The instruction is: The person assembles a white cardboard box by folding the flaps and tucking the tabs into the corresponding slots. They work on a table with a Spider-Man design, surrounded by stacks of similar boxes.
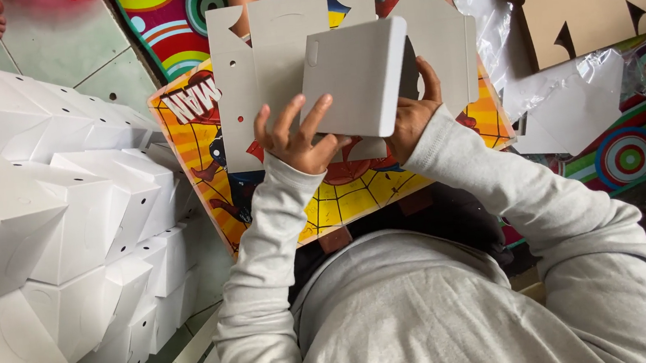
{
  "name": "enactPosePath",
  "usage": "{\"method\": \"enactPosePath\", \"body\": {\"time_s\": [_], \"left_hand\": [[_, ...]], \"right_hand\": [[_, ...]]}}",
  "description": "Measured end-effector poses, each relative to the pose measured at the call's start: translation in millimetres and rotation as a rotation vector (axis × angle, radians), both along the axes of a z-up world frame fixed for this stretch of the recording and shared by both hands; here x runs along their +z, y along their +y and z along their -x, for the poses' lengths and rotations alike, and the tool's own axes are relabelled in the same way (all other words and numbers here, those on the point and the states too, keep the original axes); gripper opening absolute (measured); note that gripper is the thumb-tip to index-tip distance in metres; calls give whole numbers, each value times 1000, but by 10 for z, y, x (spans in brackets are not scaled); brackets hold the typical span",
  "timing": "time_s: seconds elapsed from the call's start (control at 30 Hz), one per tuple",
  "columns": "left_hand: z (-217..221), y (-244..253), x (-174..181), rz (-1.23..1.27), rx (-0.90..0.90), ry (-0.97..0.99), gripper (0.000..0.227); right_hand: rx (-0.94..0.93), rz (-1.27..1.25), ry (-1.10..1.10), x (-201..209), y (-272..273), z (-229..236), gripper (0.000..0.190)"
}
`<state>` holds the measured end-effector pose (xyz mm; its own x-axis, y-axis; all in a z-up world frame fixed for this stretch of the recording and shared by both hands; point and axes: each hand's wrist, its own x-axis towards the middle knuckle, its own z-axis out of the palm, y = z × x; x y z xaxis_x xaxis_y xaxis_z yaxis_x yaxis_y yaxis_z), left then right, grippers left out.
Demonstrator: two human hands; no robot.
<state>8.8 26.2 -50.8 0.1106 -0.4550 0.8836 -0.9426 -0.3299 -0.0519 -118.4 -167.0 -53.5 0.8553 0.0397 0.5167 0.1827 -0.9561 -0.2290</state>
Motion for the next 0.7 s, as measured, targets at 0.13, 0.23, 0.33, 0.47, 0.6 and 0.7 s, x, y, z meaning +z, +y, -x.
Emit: {"method": "enactPosePath", "body": {"time_s": [0.13,0.23,0.33,0.47,0.6,0.7], "left_hand": [[-146,-38,-58,113,-186,215,38],[-139,-23,-183,154,-175,250,38],[-57,-63,-57,174,-142,288,36],[-34,-88,-99,170,-122,261,41],[-10,-114,-113,175,-110,218,43],[-16,-133,-109,178,-125,192,43]], "right_hand": [[48,3,57,-19,-97,3,19],[59,26,79,-45,-119,13,17],[68,35,104,-56,-134,23,16],[77,32,92,7,-94,-3,19],[93,42,72,-85,-97,-5,23],[117,49,61,-92,-97,-16,19]]}}
